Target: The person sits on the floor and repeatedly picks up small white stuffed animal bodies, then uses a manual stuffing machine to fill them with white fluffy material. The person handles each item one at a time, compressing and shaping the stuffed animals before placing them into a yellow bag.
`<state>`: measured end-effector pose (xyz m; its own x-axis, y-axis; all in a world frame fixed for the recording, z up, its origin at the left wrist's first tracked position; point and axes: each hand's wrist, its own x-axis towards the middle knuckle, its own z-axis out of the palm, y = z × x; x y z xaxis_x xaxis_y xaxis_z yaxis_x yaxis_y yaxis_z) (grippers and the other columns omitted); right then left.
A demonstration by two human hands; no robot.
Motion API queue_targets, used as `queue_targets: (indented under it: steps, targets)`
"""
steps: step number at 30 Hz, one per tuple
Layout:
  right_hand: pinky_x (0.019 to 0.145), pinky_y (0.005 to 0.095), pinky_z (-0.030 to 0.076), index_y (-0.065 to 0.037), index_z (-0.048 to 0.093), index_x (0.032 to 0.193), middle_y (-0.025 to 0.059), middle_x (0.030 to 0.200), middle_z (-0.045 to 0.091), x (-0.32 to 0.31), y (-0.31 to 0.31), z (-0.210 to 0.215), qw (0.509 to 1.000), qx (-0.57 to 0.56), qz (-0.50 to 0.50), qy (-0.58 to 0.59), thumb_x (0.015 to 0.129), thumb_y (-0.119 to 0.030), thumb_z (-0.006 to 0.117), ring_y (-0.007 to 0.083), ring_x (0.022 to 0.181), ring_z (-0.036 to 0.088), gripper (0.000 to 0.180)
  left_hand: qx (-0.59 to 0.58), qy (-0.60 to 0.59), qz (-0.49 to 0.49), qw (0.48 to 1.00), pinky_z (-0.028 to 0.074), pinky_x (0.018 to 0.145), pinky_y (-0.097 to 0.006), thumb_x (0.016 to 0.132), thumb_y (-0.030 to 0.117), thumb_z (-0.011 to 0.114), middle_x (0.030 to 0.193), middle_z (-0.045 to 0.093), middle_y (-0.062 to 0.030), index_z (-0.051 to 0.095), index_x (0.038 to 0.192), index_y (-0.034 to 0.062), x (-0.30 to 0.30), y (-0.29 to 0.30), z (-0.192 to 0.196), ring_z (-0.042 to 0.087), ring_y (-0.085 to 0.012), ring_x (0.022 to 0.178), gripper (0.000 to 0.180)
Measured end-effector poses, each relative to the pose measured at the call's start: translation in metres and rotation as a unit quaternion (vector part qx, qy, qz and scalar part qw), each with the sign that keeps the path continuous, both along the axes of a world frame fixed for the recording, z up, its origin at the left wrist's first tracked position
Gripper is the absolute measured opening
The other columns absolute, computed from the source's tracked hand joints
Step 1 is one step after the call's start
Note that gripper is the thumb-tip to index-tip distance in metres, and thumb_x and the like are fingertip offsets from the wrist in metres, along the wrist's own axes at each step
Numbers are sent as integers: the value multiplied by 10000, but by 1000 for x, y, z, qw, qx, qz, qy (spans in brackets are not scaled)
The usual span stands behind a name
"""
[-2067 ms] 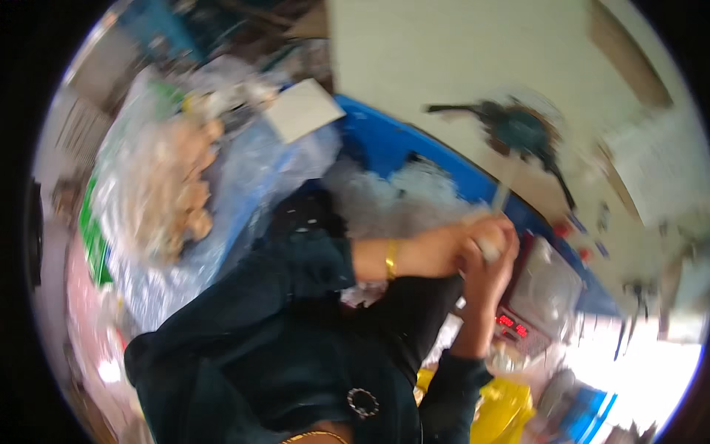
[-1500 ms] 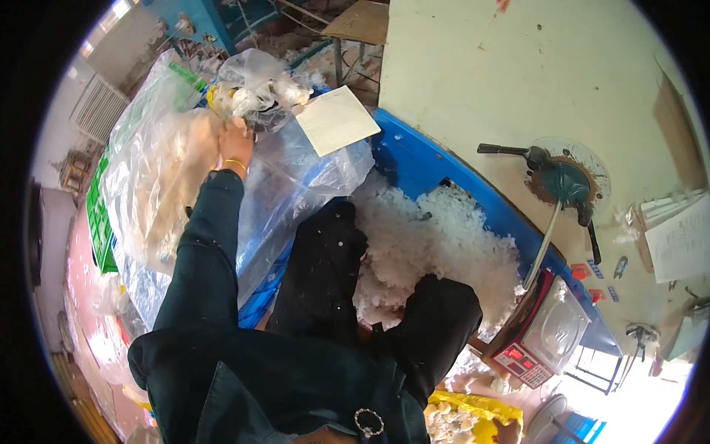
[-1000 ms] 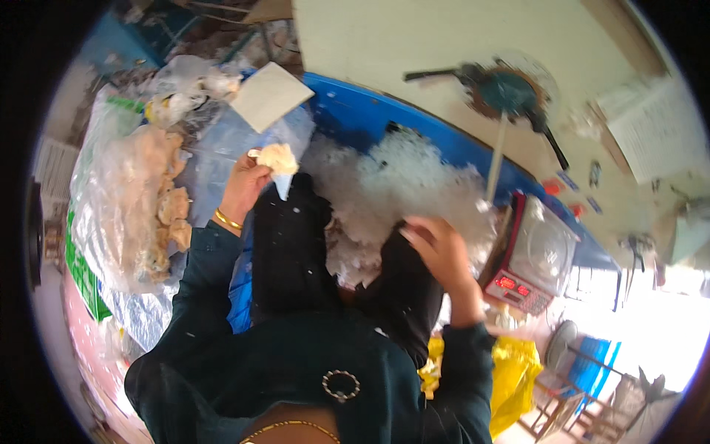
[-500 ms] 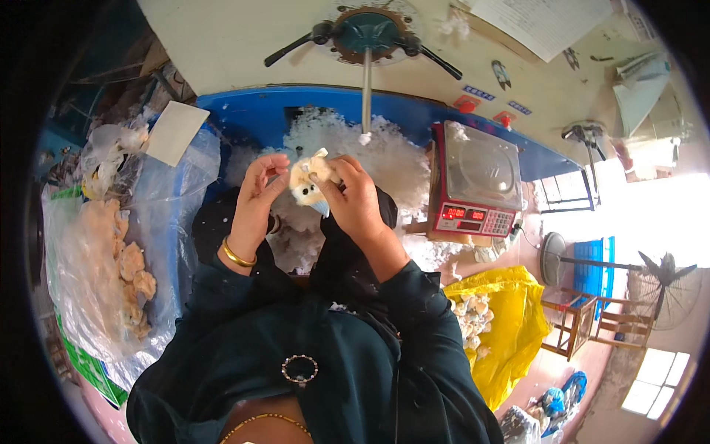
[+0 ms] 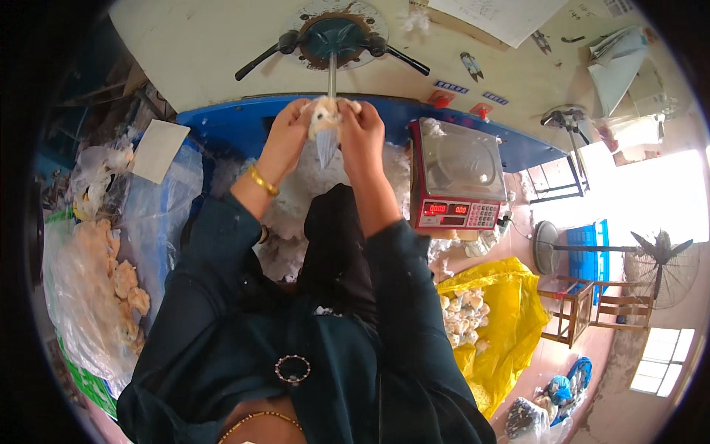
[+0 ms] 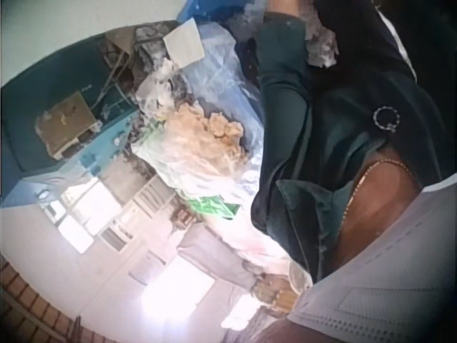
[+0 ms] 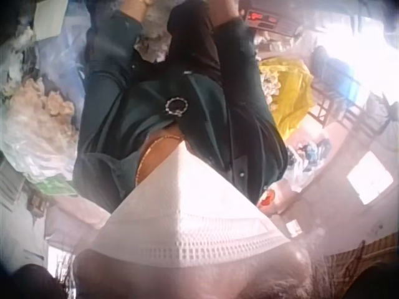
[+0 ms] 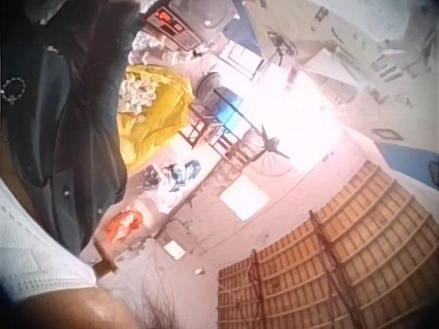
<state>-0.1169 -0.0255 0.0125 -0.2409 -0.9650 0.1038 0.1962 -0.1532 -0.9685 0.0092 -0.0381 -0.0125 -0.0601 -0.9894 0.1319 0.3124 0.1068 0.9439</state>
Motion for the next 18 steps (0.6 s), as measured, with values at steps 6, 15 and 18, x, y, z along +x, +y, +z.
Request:
queue_targets:
  steps: [6,15,18]
  targets:
    - [490,265,387,-14,584,794,16,687,568,6,-63,1,1000,10,-4,-27,901,-169,653,73,580,492,201,46,4,27,999,416,568,-228,991,212,512,761,595,-13,609,939,17,-13,-37,31,509,-77,622,224]
    - [563,255,398,12,575,842,19,685,533,-1,-5,-1,990,-57,-37,123,895,-153,664,68,642,464,194,-138,-200,11,970,497,618,-269,984,224,546,1121,581,-101,368,1399,99,-5,47,35,584,-122,714,469]
    - [566,223,392,-25,575,884,-19,725,538,-19,3,-8,992,-79,18,98,942,-141,614,48,655,470,135,-217,-248,-10,944,509,759,-305,954,160,577,1278,521,-117,310,1441,124,-14,47,30,605,-200,884,556]
